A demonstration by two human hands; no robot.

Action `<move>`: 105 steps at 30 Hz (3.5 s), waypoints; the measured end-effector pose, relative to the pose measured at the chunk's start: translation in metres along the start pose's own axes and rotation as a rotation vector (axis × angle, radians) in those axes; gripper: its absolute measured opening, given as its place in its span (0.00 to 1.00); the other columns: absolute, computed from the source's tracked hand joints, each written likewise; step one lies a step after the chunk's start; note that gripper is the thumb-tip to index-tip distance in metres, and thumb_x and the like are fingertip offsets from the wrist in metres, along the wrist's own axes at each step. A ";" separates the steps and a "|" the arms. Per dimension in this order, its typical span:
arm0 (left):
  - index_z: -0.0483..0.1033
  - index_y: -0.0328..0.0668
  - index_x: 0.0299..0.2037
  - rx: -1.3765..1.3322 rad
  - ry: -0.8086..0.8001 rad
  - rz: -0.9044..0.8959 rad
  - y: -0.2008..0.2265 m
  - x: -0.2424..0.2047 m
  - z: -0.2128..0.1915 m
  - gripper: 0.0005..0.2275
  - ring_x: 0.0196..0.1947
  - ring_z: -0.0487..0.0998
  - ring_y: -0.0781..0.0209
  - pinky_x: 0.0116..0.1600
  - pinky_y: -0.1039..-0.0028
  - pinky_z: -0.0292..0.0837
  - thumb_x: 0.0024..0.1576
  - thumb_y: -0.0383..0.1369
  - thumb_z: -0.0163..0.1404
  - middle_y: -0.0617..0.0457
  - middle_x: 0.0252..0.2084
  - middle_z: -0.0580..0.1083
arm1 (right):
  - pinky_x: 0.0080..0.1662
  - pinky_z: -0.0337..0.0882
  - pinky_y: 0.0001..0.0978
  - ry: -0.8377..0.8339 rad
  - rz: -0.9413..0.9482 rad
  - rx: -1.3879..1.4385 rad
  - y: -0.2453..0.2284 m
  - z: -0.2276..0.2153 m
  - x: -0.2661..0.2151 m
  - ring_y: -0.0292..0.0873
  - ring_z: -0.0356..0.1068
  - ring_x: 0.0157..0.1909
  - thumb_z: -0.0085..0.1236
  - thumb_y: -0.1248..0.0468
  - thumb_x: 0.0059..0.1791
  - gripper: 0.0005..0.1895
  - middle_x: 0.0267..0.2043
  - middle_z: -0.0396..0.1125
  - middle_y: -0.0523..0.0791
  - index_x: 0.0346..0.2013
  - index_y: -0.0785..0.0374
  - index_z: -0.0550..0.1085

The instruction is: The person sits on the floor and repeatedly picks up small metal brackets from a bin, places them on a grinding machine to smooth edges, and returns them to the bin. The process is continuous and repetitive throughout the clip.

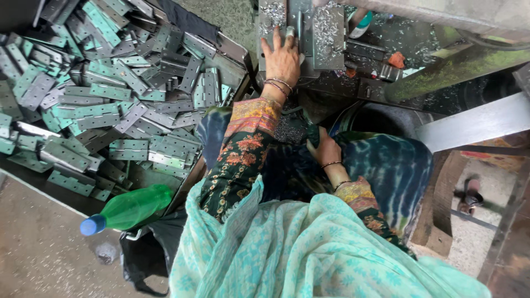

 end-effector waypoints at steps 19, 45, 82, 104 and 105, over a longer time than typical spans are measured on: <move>0.77 0.46 0.56 0.020 -0.140 -0.076 0.003 0.026 -0.004 0.16 0.75 0.45 0.38 0.70 0.29 0.43 0.59 0.33 0.46 0.49 0.69 0.63 | 0.44 0.73 0.59 -0.034 0.023 -0.015 -0.003 -0.008 -0.005 0.66 0.74 0.44 0.63 0.46 0.47 0.37 0.42 0.74 0.60 0.66 0.56 0.62; 0.74 0.46 0.61 0.082 -0.108 -0.005 0.002 0.014 -0.001 0.19 0.75 0.44 0.36 0.69 0.27 0.44 0.60 0.37 0.44 0.53 0.68 0.64 | 0.44 0.74 0.59 -0.043 0.028 -0.052 0.007 0.018 0.005 0.66 0.74 0.44 0.59 0.44 0.50 0.35 0.44 0.74 0.60 0.66 0.57 0.63; 0.67 0.48 0.63 -0.626 0.406 -1.011 -0.200 -0.168 0.044 0.41 0.51 0.72 0.39 0.57 0.59 0.72 0.34 0.29 0.72 0.40 0.53 0.66 | 0.52 0.72 0.55 -0.256 0.028 -0.204 -0.059 -0.100 0.014 0.65 0.73 0.51 0.62 0.47 0.46 0.32 0.46 0.74 0.60 0.59 0.59 0.69; 0.76 0.41 0.57 -0.499 0.845 -0.854 -0.262 -0.188 -0.014 0.29 0.38 0.80 0.47 0.45 0.65 0.77 0.40 0.22 0.61 0.45 0.40 0.77 | 0.50 0.73 0.56 -0.284 0.050 -0.149 -0.054 -0.096 0.014 0.65 0.74 0.49 0.62 0.47 0.46 0.32 0.46 0.74 0.60 0.59 0.59 0.67; 0.75 0.42 0.59 -0.547 0.787 -0.813 -0.259 -0.184 -0.023 0.29 0.37 0.79 0.48 0.45 0.65 0.77 0.42 0.21 0.61 0.45 0.40 0.76 | 0.50 0.73 0.56 -0.286 0.046 -0.146 -0.054 -0.096 0.016 0.65 0.74 0.49 0.62 0.46 0.46 0.33 0.46 0.74 0.60 0.59 0.59 0.66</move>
Point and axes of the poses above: each hand's wrist, its own x-axis towards the middle knuckle, its own z-axis out of the palm, y = z × x, the point moved 2 cm from there along x, towards the middle knuckle
